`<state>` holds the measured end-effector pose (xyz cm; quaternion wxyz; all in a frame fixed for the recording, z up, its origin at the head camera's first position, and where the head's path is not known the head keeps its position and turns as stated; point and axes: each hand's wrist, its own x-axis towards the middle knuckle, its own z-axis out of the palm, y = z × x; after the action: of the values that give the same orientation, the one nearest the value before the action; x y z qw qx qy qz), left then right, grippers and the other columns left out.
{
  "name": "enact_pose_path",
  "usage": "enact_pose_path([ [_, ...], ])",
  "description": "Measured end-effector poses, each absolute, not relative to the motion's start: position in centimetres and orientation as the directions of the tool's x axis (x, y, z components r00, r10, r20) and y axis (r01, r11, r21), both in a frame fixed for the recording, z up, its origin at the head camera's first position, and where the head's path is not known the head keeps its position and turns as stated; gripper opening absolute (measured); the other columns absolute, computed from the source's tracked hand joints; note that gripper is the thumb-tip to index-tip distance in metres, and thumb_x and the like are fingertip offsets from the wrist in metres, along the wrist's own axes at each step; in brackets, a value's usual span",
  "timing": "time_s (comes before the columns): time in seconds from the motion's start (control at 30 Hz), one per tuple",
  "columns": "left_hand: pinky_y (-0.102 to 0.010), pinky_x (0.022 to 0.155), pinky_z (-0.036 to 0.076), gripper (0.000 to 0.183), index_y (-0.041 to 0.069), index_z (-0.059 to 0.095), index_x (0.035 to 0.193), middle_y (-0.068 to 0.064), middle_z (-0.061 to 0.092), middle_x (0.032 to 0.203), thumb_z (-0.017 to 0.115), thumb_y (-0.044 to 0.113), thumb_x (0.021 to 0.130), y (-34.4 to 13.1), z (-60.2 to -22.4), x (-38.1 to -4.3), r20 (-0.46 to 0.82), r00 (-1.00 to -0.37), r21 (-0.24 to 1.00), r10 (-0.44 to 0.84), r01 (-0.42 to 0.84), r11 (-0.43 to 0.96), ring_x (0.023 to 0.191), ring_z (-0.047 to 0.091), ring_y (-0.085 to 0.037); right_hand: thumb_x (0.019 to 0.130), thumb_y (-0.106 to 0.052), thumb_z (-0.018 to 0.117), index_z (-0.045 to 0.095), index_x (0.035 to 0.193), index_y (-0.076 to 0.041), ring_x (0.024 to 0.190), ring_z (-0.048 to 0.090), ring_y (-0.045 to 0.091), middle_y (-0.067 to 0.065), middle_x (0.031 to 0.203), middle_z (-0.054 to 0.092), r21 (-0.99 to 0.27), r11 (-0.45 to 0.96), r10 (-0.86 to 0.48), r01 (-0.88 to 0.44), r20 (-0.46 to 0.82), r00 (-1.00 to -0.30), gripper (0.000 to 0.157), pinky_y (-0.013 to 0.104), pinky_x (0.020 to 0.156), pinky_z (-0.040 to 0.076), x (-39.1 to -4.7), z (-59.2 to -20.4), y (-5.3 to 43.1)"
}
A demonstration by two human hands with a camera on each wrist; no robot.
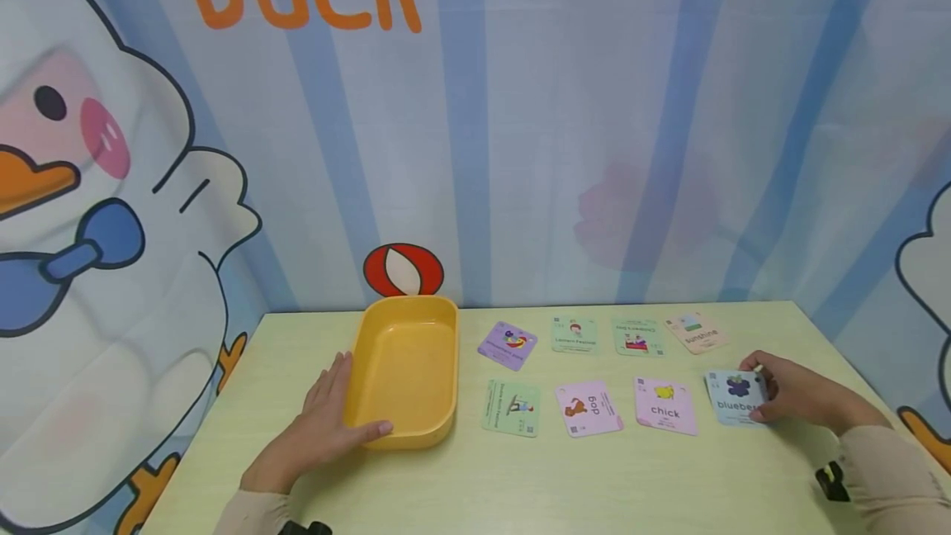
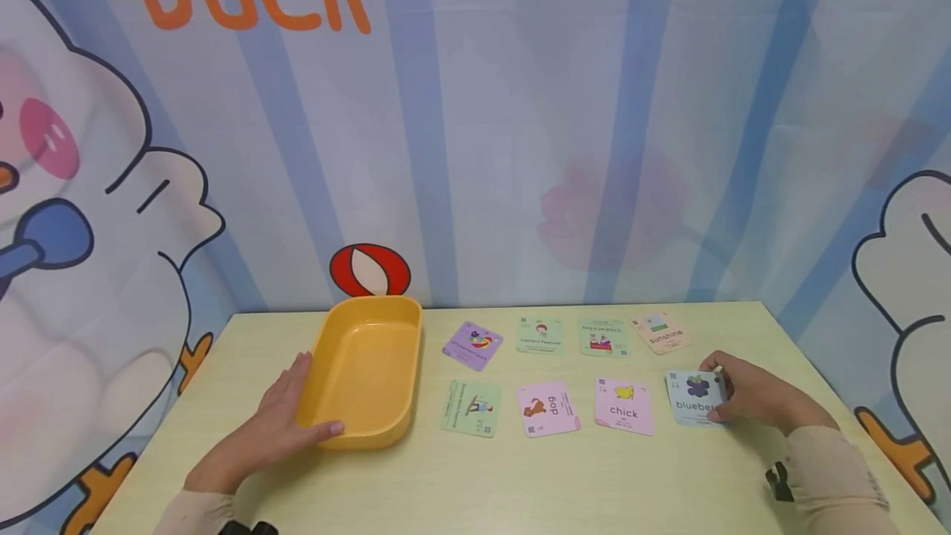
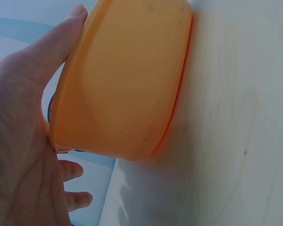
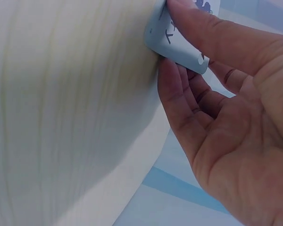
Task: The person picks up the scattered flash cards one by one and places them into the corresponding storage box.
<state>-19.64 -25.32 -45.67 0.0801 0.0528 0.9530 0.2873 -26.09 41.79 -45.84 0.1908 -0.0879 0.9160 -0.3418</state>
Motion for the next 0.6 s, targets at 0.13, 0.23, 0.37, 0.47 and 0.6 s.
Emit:
enact_pose_path([
  [0.13, -0.071, 0.119, 0.004, 0.13, 0.004, -0.008, 0.162, -0.022, -0.007, 0.169, 0.07, 0.071, 0.081, -25.28, -45.67, -19.69, -0.125, -0.981, 0.558, 0.147, 0.052, 0.828, 0.153, -0.004, -0.048, 0.082, -0.002, 0.082, 0.041, 0.127, 0.006, 0.088, 0.051, 0.024, 0.014, 0.104, 0.057, -0.642, 0.766, -0.283, -0.03, -0.296, -0.912, 0.062, 0.028, 0.071, 0.043, -26.01, -45.75, 41.65],
  [0.23, -0.071, 0.119, 0.004, 0.13, 0.004, -0.008, 0.162, -0.022, -0.008, 0.169, 0.069, 0.072, 0.081, -25.3, -45.67, -19.67, -0.133, -0.981, 0.556, 0.143, 0.045, 0.83, 0.153, -0.004, -0.048, 0.083, -0.002, 0.081, 0.04, 0.131, 0.006, 0.089, 0.052, 0.024, 0.015, 0.105, 0.057, -0.651, 0.759, -0.297, -0.029, -0.306, -0.904, 0.064, 0.028, 0.071, 0.044, -25.95, -45.67, 41.61],
  [0.37, -0.071, 0.119, 0.004, 0.131, 0.006, -0.009, 0.162, -0.021, -0.009, 0.169, 0.068, 0.073, 0.081, -25.29, -45.61, -19.7, -0.144, -0.98, 0.552, 0.136, 0.034, 0.833, 0.153, -0.005, -0.048, 0.086, 0.0, 0.077, 0.037, 0.137, 0.005, 0.091, 0.056, 0.026, 0.016, 0.108, 0.057, -0.675, 0.738, -0.321, -0.017, -0.329, -0.888, 0.065, 0.031, 0.073, 0.048, -25.96, -45.51, 41.66],
  [0.47, -0.071, 0.119, 0.005, 0.131, 0.006, -0.01, 0.162, -0.021, -0.009, 0.169, 0.068, 0.073, 0.081, -25.31, -45.63, -19.75, -0.148, -0.98, 0.554, 0.133, 0.029, 0.832, 0.153, -0.005, -0.048, 0.086, 0.001, 0.077, 0.037, 0.14, 0.003, 0.093, 0.059, 0.027, 0.017, 0.11, 0.058, -0.682, 0.732, -0.318, 0.003, -0.345, -0.883, 0.067, 0.034, 0.075, 0.05, -25.99, -45.47, 41.6],
  [0.6, -0.071, 0.119, 0.006, 0.131, 0.007, -0.01, 0.162, -0.02, -0.009, 0.169, 0.069, 0.073, 0.08, -25.31, -45.75, -19.8, -0.154, -0.98, 0.557, 0.13, 0.022, 0.83, 0.153, -0.005, -0.048, 0.086, 0.0, 0.077, 0.039, 0.139, 0.003, 0.093, 0.058, 0.026, 0.016, 0.109, 0.058, -0.679, 0.734, -0.31, 0.008, -0.346, -0.885, 0.066, 0.034, 0.076, 0.05, -25.88, -45.58, 41.72],
])
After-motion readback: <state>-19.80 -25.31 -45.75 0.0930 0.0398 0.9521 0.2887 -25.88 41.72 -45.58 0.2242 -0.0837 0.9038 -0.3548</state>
